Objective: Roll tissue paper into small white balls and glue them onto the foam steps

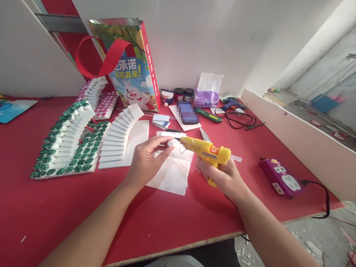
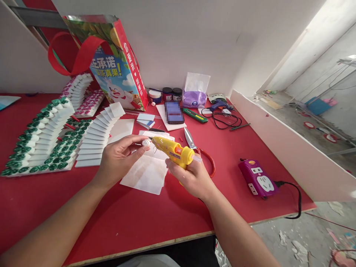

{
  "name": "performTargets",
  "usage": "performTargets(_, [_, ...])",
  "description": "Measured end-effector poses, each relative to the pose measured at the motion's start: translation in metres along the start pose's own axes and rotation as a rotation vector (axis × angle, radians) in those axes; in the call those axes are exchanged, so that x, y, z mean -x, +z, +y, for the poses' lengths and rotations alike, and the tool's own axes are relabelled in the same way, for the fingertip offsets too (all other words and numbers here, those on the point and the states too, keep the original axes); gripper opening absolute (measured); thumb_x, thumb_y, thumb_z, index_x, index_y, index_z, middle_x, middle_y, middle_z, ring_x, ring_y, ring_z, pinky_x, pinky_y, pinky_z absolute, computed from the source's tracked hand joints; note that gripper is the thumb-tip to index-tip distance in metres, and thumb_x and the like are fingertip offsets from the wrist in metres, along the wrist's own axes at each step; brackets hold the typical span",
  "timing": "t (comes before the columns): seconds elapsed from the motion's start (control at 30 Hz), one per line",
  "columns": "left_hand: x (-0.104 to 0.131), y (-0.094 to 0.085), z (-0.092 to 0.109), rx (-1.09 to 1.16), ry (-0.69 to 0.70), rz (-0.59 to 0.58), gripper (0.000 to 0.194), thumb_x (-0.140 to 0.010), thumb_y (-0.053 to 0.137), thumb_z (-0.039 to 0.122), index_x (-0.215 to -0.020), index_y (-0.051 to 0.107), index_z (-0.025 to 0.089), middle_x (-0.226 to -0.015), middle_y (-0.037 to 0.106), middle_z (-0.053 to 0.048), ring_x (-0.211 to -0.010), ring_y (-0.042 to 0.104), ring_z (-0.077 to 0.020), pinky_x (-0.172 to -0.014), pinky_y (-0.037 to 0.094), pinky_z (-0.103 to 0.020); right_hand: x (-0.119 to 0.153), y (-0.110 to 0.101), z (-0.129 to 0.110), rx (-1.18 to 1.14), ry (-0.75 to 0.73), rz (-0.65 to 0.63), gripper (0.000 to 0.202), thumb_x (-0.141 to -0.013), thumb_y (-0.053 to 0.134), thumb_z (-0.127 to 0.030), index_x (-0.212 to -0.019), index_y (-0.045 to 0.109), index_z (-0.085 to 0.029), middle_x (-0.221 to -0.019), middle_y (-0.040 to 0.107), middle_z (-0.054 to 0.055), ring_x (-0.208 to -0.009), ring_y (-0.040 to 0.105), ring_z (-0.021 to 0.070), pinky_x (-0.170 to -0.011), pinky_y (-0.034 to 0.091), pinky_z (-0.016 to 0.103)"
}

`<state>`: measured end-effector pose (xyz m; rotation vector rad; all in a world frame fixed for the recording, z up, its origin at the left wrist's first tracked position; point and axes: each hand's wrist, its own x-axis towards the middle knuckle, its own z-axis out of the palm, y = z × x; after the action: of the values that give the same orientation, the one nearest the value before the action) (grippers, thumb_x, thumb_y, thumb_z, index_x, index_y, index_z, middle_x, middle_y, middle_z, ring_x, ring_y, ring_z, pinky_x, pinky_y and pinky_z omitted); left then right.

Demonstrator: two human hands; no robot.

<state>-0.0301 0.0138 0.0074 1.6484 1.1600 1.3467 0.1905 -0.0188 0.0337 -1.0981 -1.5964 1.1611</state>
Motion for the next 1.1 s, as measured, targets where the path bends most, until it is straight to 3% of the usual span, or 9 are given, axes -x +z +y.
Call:
performTargets(0.4, [-0.0016,-0.0012,0.0095,0.177,-0.218,0.003,0.034,-0.079,0.084,0.040,-0.106,0.080,0.020,-0.099,0.078,-0.006,-0.086,0.073,-0.0216,-0.084,0.061,-0.034,0.0000,0.0013,-0.0013,0.010,0.068,-0.024,0.033,-0.091,0.061,-0.038,-0.066,0.051,-0.020,-0.060,0.048,-0.001,-0.057,0.046,0.0129,-0.051,0.035,0.029])
performTargets(0.6, [-0.0031,-0.0018,0.0101,0.246,-0.263,-0.022,0.032,-0.079,0.085,0.040,-0.103,0.080,0.019,-0.090,0.077,-0.004,-0.082,0.074,-0.0198,-0.082,0.060,-0.033,0.0000,0.0006,-0.0005,0.001,0.076,-0.014,0.033,-0.091,0.060,-0.037,-0.066,0.051,-0.020,-0.060,0.048,-0.001,-0.056,0.045,0.0127,-0.052,0.035,0.029])
performTargets(0.8, [-0.0050,-0.0020,0.0046,0.324,-0.314,-0.002,0.034,-0.079,0.085,0.038,-0.106,0.079,0.019,-0.103,0.080,-0.008,-0.081,0.074,-0.0183,-0.085,0.059,-0.034,0.0007,0.0005,-0.0007,-0.042,0.088,0.025,0.038,-0.091,0.063,-0.043,-0.063,0.048,-0.021,-0.057,0.045,-0.002,-0.056,0.045,0.0129,-0.055,0.039,0.031])
performTargets(1.1, [-0.0043,-0.0013,0.0068,0.306,-0.301,-0.041,0.031,-0.077,0.087,0.035,-0.102,0.079,0.019,-0.088,0.077,-0.004,-0.081,0.074,-0.0192,-0.084,0.059,-0.034,0.0014,0.0014,-0.0015,0.032,0.030,-0.020,0.029,-0.092,0.058,-0.036,-0.069,0.053,-0.019,-0.062,0.050,0.000,-0.056,0.046,0.0124,-0.050,0.036,0.028])
